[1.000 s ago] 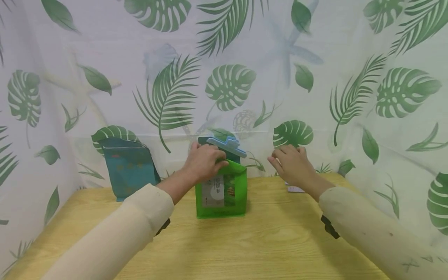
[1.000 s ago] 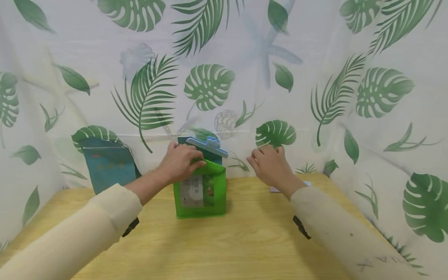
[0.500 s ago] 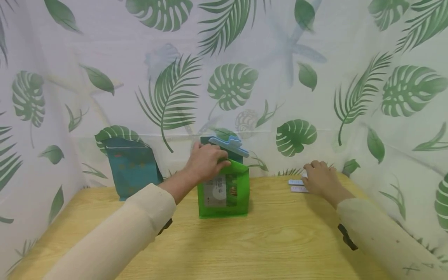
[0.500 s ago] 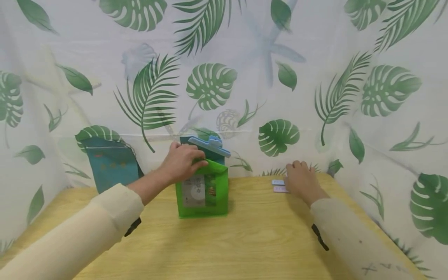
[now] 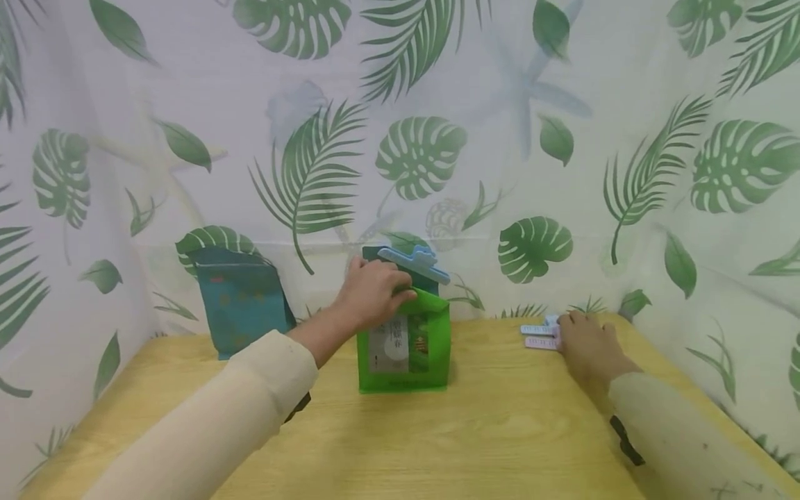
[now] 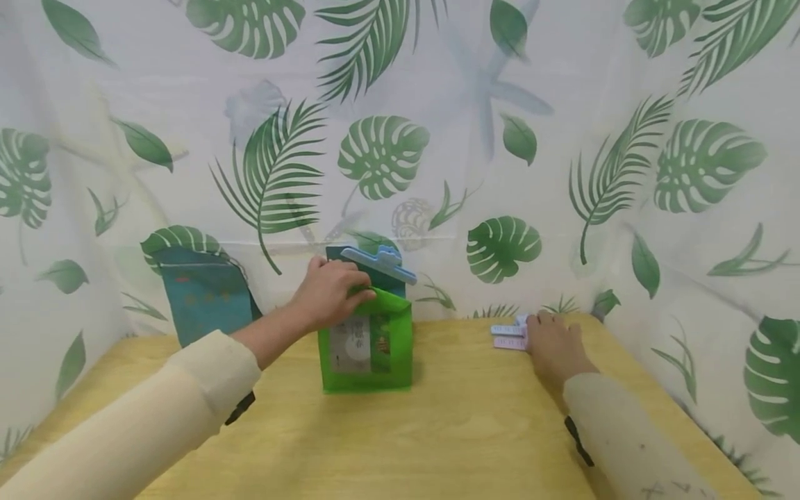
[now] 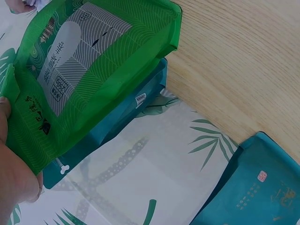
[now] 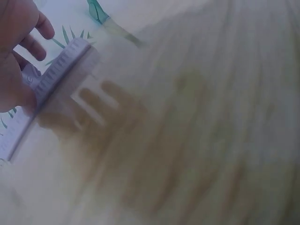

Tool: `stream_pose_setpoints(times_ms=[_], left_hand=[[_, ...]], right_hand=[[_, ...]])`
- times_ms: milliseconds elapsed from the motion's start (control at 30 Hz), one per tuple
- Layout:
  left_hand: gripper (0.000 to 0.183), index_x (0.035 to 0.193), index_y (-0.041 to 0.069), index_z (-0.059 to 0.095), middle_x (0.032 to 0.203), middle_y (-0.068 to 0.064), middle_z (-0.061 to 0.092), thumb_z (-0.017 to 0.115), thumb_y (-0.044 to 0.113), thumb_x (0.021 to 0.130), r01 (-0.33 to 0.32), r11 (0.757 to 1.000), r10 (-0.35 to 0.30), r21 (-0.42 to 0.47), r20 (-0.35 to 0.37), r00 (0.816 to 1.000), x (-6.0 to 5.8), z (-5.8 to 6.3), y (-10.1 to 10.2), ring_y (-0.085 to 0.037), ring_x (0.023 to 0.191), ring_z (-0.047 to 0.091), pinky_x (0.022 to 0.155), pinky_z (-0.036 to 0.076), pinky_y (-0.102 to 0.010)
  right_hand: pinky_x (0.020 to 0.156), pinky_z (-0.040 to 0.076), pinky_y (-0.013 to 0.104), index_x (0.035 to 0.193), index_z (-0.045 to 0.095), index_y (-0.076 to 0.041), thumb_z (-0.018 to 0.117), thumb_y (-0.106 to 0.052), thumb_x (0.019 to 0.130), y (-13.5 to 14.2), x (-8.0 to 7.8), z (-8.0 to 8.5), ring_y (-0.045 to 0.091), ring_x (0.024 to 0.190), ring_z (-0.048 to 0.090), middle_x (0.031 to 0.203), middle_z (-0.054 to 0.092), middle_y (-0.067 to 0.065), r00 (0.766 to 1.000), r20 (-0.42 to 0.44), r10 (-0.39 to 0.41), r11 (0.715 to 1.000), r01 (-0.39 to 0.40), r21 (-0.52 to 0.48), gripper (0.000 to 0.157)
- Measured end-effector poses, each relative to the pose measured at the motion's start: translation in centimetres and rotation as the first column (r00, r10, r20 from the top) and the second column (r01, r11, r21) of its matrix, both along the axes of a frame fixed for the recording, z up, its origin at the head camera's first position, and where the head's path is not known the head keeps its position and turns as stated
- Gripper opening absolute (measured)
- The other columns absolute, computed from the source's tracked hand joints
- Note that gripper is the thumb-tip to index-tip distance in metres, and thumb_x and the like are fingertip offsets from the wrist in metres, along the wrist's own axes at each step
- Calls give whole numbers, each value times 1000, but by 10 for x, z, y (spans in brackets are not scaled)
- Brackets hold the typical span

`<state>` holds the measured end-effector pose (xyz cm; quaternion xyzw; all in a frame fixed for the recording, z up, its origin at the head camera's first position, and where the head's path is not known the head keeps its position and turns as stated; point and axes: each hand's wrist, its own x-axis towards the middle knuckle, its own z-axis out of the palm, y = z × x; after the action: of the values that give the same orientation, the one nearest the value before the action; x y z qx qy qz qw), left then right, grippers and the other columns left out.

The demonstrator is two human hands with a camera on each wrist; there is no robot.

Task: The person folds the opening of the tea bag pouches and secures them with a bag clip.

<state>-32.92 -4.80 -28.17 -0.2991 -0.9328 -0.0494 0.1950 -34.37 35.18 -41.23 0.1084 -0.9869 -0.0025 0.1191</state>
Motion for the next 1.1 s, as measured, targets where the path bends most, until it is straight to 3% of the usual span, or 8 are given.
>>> stream_pose_setpoints(times_ms=[100,300,433,633,900,1100], left_hand=[[22,101,23,74,88,6,67,61,41,98,2,1000,-2,0,-2,1000,0,1,0,-16,84,61,79,31,-40],[22,101,24,74,89,6,67,61,42,98,-1,1000,1,1,2,1000,1,2,0,-15,85,61,80,32,-40],[23,102,24,74,89,5,67,60,42,98,-4,1000,4,-2,10,1000,1,1,1,-16,85,61,80,32,-40],[23,103,24,74,89,5,67,61,41,98,2,1000,-2,2,9,1000,2,0,1,-16,85,61,80,31,-40],[22,102,23,74,89,5,66,61,41,98,8,1000,-8,3,4,1000,2,-1,1,-16,84,60,80,30,-41],[23,101,23,74,89,4,66,61,41,98,5,1000,-5,1,4,1000,2,0,1,-16,85,61,80,31,-41]], right_hand=[[82,44,66,120,53,7,57,-15,98,4,-2,6,50,108,52,119,53,30,1000,0,20,1000,-20,-2,31],[72,52,51,98,62,0,73,-11,86,10,-8,21,32,85,59,94,57,16,989,25,145,989,-145,-14,20],[69,53,48,93,65,-2,72,-14,84,10,-9,29,29,80,58,86,59,11,981,19,191,981,-191,15,17],[74,54,49,99,67,1,68,-5,86,6,-10,47,32,82,62,89,63,14,972,43,233,972,-233,5,14],[71,52,47,97,68,2,72,-17,88,-10,-9,71,22,74,57,82,63,8,952,-11,307,951,-307,-28,21],[75,51,48,97,69,1,70,-15,89,-25,-6,85,21,75,58,83,64,7,932,-43,359,932,-361,-31,18]])
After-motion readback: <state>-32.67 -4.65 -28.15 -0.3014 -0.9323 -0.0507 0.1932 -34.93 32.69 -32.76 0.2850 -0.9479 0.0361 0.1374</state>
